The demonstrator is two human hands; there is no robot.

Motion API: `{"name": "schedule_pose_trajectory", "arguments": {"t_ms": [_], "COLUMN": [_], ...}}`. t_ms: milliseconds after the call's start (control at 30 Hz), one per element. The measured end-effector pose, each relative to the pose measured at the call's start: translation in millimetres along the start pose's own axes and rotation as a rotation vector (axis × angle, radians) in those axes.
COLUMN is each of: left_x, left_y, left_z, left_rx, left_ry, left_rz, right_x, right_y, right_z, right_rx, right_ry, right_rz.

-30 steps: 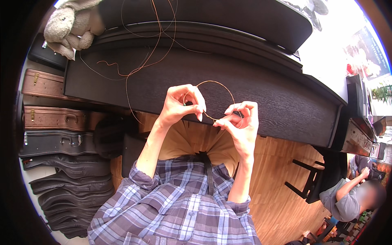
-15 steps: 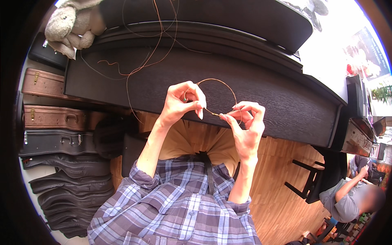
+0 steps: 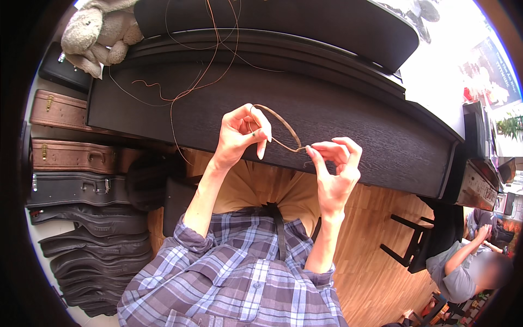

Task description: The person sits and repeatedly ties knots in a thin string or wire using both hands. They form loops, pull the ends through, and tighten the knot multiple times over the course of the clip.

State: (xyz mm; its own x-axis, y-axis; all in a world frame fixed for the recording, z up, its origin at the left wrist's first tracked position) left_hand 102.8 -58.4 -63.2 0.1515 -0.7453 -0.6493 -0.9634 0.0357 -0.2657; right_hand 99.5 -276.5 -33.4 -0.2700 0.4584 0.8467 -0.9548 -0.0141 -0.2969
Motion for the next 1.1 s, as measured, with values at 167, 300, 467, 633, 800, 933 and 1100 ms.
{"name": "schedule_pose_trajectory", "arguments": {"t_ms": [167, 300, 467, 633, 800, 933, 1100], "left_x": [-3, -5, -5, -3, -3, -4, -4], "left_y": [0, 0, -2, -2, -1, -1, 0], "left_z": [-4, -5, -6, -8, -8, -9, -11], "left_rx": [-0.053, -0.117, -0.114, -0.092, -0.062, -0.046, -0.043], "left_ry": [-0.037, -0.046, -0.067, -0.057, -0.078, -0.088, -0.082], "left_rz": [0.011, 0.060, 0.082, 0.078, 0.091, 0.101, 0.139], "right_x": [6, 14, 15, 8, 8, 16, 18], "right_y": [7, 15, 16, 11, 8, 6, 3], "right_z": [9, 11, 2, -2, -9, -11, -19], "right_rx": [0.264, 0.539, 0.515, 0.367, 0.273, 0.094, 0.038], "right_ry": [0.058, 0.064, 0.011, -0.244, -0.290, 0.206, 0.386], "right_rz": [-0.050, -0.046, -0.079, -0.290, -0.210, 0.235, 0.398]}}
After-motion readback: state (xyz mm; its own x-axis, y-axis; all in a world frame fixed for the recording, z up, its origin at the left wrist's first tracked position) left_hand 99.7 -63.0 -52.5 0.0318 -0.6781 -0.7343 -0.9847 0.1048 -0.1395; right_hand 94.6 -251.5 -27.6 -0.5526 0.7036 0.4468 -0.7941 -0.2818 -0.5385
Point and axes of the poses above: each hand's wrist, its own y-axis away from the middle knuckle, its own z-axis out of the back of the hand, x = y × z, the point moved 2 cm from there along -y, towards the middle knuckle, and after that the axes turned 15 degrees about y, right-handed, at the moved point
